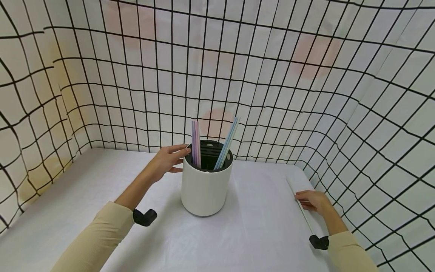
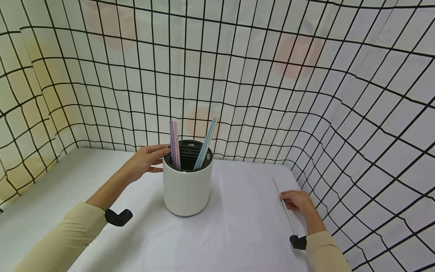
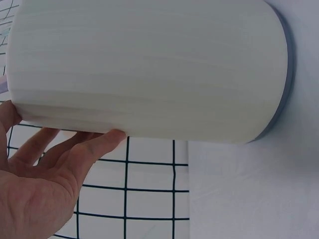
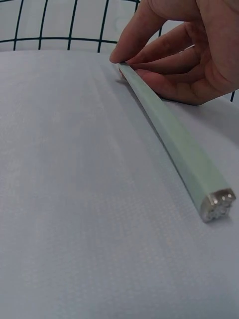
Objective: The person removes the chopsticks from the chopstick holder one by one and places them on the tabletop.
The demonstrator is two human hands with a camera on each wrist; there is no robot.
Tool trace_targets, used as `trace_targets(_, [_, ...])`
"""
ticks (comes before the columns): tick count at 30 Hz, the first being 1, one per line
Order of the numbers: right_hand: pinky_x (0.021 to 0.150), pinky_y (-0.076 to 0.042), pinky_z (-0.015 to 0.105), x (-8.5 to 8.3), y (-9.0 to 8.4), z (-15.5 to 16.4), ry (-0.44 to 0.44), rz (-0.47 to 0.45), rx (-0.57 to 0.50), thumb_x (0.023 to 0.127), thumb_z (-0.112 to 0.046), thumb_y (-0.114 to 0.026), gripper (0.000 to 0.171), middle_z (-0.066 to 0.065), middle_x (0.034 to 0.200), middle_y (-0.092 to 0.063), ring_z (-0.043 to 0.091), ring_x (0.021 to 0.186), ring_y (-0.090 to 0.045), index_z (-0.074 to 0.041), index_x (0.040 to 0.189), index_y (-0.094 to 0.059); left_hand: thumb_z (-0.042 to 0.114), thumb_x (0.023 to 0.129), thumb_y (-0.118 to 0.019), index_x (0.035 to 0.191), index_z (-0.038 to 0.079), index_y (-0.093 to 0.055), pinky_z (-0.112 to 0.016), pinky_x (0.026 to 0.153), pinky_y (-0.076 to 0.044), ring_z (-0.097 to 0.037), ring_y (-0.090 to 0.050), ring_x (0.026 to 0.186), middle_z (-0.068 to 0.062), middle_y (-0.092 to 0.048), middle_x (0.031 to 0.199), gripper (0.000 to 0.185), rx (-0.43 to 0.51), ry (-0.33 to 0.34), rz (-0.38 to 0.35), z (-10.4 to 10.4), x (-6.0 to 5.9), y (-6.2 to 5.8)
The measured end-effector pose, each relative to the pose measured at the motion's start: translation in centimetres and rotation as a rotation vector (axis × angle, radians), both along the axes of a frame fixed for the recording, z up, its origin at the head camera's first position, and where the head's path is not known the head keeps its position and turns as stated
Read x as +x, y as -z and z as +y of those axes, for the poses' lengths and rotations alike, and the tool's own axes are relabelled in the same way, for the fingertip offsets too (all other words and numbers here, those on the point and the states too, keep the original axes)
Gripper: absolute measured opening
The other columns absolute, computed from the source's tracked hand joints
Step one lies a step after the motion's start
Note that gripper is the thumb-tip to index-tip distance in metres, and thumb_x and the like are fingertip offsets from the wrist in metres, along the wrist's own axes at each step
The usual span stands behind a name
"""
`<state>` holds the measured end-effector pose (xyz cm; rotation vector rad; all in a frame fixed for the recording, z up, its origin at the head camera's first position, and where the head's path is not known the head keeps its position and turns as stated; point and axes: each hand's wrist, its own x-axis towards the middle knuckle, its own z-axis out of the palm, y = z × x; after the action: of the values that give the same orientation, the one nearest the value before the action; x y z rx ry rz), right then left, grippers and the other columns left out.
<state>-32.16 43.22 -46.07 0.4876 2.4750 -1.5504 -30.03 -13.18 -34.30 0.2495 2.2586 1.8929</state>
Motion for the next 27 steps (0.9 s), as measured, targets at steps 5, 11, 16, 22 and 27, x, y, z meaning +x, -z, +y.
trace_targets(5, [0.064,-0.061,0.022,0.0,-0.3,-0.2,-0.005,-0.003,0.0,0.088,-0.014,-0.078,0.032,-0.008,0.079,-0.073,0.007,0.071,-0.067,0.004,0.114,-0.074,0.04,0.102,-0.06,0.153,0.012,-0.046,-0.047,0.1,-0.056,-0.037,-0.05,0.14,-0.014,-0.051,0.153,0.06,0.001,0.005,0.003,0.0,0.1,0.0])
trace_targets(11, [0.063,-0.061,0.023,-0.1,-0.8,-0.5,-0.011,0.012,0.003,0.089,-0.012,-0.077,0.039,-0.006,0.084,-0.074,0.009,0.073,-0.067,0.006,0.122,-0.069,0.039,0.103,-0.06,0.154,0.012,-0.045,-0.048,0.103,-0.054,-0.038,-0.049,0.141,-0.015,-0.049,0.154,0.06,0.007,0.007,0.001,-0.1,0.0,0.1])
trace_targets(16, [0.07,-0.062,0.023,-0.3,-2.3,-2.4,-0.04,0.068,0.003,0.091,-0.017,-0.077,0.056,-0.006,0.093,-0.075,0.012,0.081,-0.072,0.01,0.136,-0.057,0.039,0.102,-0.061,0.154,0.012,-0.045,-0.047,0.102,-0.055,-0.037,-0.049,0.141,-0.014,-0.049,0.154,0.06,0.002,-0.001,-0.001,-0.1,-0.1,0.1])
trace_targets(22, [0.08,-0.063,0.026,-0.2,-6.3,-6.8,-0.118,0.171,-0.016,0.095,-0.018,-0.072,0.056,-0.001,0.104,-0.074,0.012,0.087,-0.074,0.008,0.141,-0.052,0.04,0.102,-0.061,0.153,0.012,-0.046,-0.046,0.1,-0.056,-0.037,-0.05,0.14,-0.014,-0.05,0.153,0.06,-0.004,-0.008,0.0,0.0,0.0,0.0])
trace_targets(27, [0.084,-0.063,0.029,0.4,-9.6,-10.8,-0.165,0.275,-0.025,0.095,-0.014,-0.071,0.048,0.005,0.107,-0.074,0.008,0.083,-0.074,0.004,0.138,-0.057,0.039,0.102,-0.061,0.153,0.014,-0.046,-0.044,0.098,-0.058,-0.035,-0.052,0.139,-0.012,-0.052,0.152,0.059,-0.004,-0.008,-0.005,0.0,0.0,0.0])
